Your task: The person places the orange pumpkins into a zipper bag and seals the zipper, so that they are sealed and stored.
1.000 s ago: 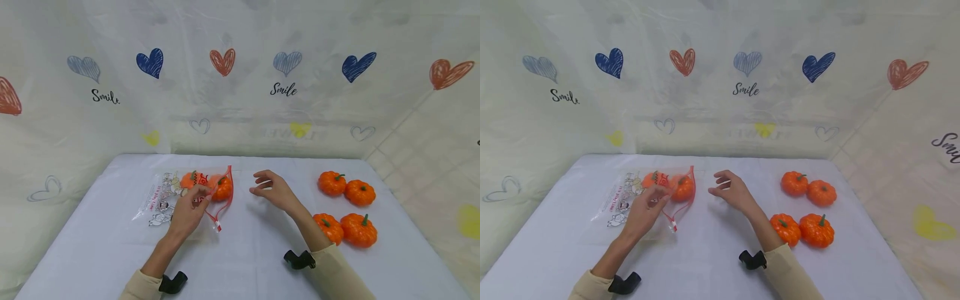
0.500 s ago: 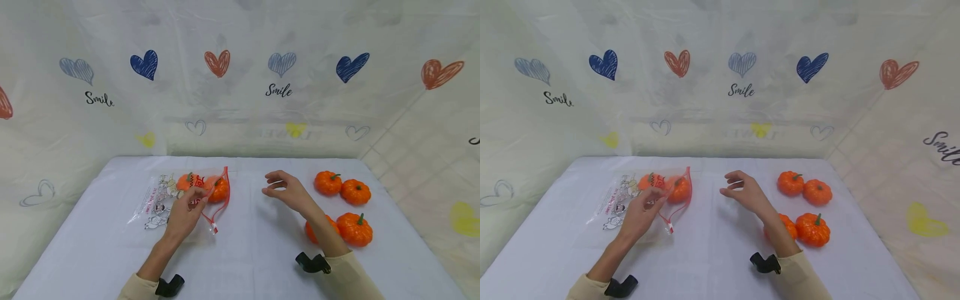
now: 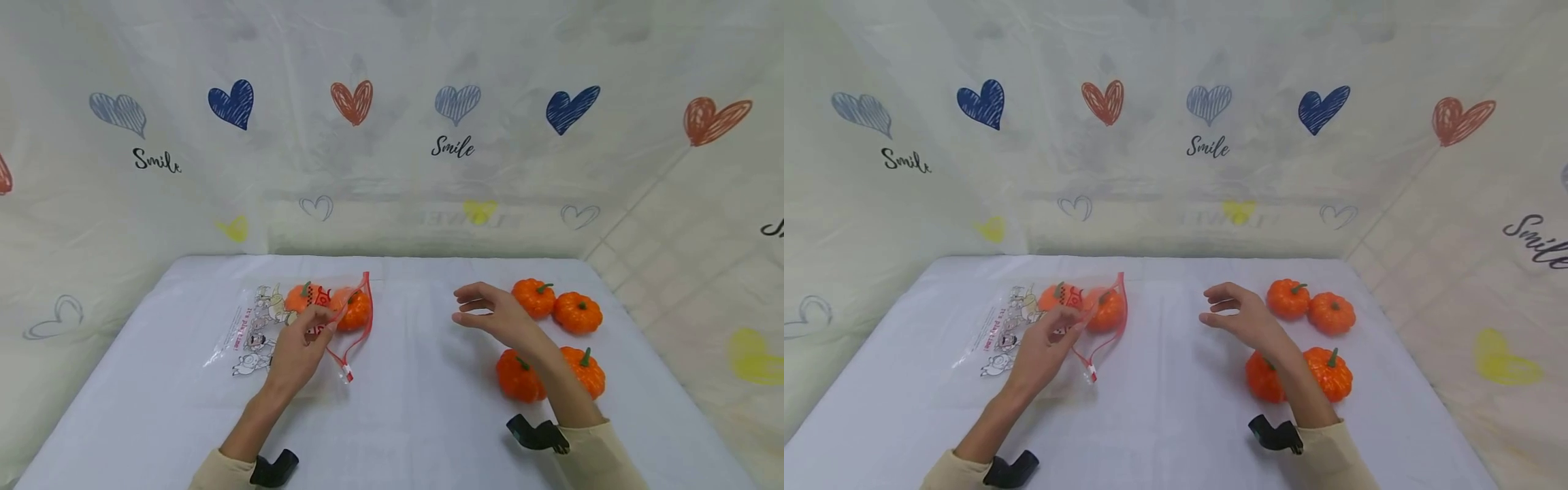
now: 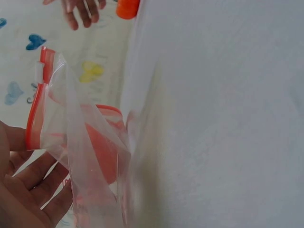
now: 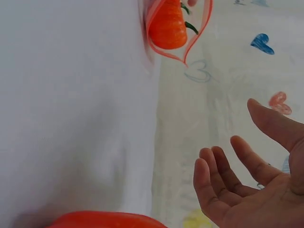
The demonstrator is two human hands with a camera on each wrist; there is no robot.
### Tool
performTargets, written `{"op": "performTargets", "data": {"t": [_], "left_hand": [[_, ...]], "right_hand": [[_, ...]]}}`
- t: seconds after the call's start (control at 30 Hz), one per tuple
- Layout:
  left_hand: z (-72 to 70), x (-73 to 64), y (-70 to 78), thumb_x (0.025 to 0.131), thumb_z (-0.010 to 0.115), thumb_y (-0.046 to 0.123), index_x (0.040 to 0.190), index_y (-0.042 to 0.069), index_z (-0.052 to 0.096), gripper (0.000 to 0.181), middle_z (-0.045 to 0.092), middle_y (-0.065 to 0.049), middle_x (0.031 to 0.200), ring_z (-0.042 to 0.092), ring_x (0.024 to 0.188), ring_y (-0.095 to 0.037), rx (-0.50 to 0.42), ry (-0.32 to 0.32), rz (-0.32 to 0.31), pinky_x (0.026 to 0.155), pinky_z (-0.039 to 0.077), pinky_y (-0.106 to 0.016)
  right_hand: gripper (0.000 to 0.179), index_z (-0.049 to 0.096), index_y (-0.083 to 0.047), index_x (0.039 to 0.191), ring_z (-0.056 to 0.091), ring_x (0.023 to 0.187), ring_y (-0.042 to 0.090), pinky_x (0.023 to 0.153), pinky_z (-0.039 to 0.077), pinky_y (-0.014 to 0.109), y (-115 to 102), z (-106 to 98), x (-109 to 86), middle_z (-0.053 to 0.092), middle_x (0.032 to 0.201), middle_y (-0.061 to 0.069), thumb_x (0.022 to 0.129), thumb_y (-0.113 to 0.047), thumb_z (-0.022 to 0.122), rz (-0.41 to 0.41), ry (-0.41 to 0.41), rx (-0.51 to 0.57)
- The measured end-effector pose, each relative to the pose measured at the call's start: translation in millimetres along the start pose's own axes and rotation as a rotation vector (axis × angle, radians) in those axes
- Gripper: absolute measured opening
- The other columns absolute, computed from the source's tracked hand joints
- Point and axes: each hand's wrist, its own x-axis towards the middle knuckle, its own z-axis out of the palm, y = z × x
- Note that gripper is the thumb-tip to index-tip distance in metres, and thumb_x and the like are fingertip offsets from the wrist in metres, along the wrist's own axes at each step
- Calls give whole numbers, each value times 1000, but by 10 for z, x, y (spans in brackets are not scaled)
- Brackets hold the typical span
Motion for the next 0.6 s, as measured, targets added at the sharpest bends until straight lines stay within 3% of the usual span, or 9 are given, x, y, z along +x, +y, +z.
{"op": "performTargets", "data": {"t": [0.2,0.6], "left_hand": [[0,-1,6,102,66,18,118,17,68,17,74,-3,126,67,126,-28,3,4,-5,101,57,-47],[-10,0,0,102,65,17,118,17,68,17,74,-2,125,66,126,-27,-24,-4,-1,101,56,-46]], "right_hand": [[52,61,-14,138,64,127,29,106,55,52,78,-91,-62,66,138,14,95,-39,76,-23,-12,-5],[51,59,-15,139,58,135,37,101,59,37,240,-250,-204,62,142,15,95,-36,76,-5,-76,39]]}}
